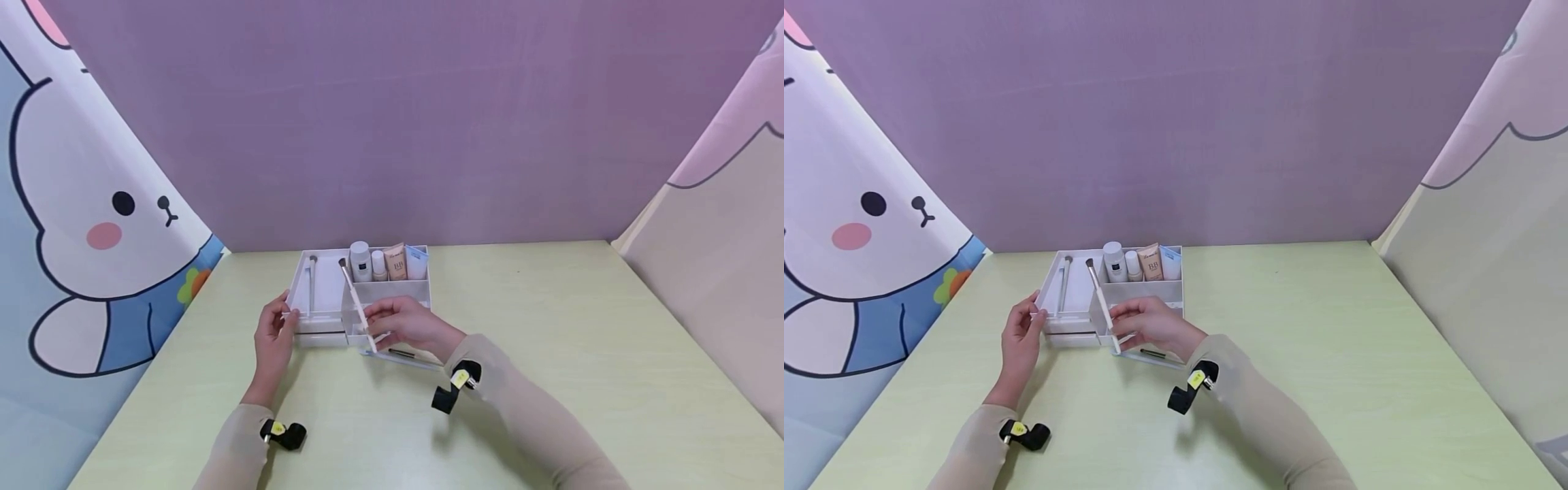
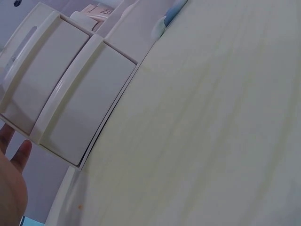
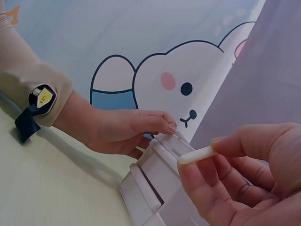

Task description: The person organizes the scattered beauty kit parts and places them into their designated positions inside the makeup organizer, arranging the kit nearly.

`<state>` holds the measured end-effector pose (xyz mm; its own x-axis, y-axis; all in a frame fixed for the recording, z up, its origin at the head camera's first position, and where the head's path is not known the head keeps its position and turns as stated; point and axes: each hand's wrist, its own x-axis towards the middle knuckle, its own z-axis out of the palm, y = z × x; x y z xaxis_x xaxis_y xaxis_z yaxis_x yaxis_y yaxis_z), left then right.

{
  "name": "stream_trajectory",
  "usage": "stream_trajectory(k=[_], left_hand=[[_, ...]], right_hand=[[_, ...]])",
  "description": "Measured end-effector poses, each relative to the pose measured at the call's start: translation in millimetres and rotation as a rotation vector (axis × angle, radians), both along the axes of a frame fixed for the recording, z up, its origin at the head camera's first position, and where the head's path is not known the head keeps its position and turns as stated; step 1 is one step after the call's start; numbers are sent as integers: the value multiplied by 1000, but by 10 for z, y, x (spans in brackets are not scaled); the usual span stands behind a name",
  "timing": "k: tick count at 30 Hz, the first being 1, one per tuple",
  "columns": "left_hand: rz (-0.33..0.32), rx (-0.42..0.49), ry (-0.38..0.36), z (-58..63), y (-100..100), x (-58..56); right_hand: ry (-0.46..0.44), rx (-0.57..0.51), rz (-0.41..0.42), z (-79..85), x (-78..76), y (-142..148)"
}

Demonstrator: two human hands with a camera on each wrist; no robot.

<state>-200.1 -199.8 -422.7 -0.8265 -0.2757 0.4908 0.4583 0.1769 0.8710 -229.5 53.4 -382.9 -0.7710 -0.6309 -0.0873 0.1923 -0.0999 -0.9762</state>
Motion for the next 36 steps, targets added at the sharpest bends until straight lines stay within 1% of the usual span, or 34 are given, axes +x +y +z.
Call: stream_trajectory(k=[6,12,14,17,21,28,36], left_hand=[[1,1,4,-1,-3,-2],[-4,14,48,-21,-7,-30],[-4,16,53,-24,-5,-34],[-3,13,42,-22,-5,-33],[-5,5,23,-19,-3,-18],[-5,7,11,-11,-8,-14],[-2,1,2,-1,-5,-12]], right_hand=[[-25,-9,-45,27,-51,-105],[-43,-9,-85,72,-117,-252],[-50,-17,-96,94,-128,-299],[-61,-34,-111,112,-148,-360],[-99,-53,-143,122,-178,-427],[-135,-59,-189,151,-239,-524],[-176,-43,-204,222,-338,-607]])
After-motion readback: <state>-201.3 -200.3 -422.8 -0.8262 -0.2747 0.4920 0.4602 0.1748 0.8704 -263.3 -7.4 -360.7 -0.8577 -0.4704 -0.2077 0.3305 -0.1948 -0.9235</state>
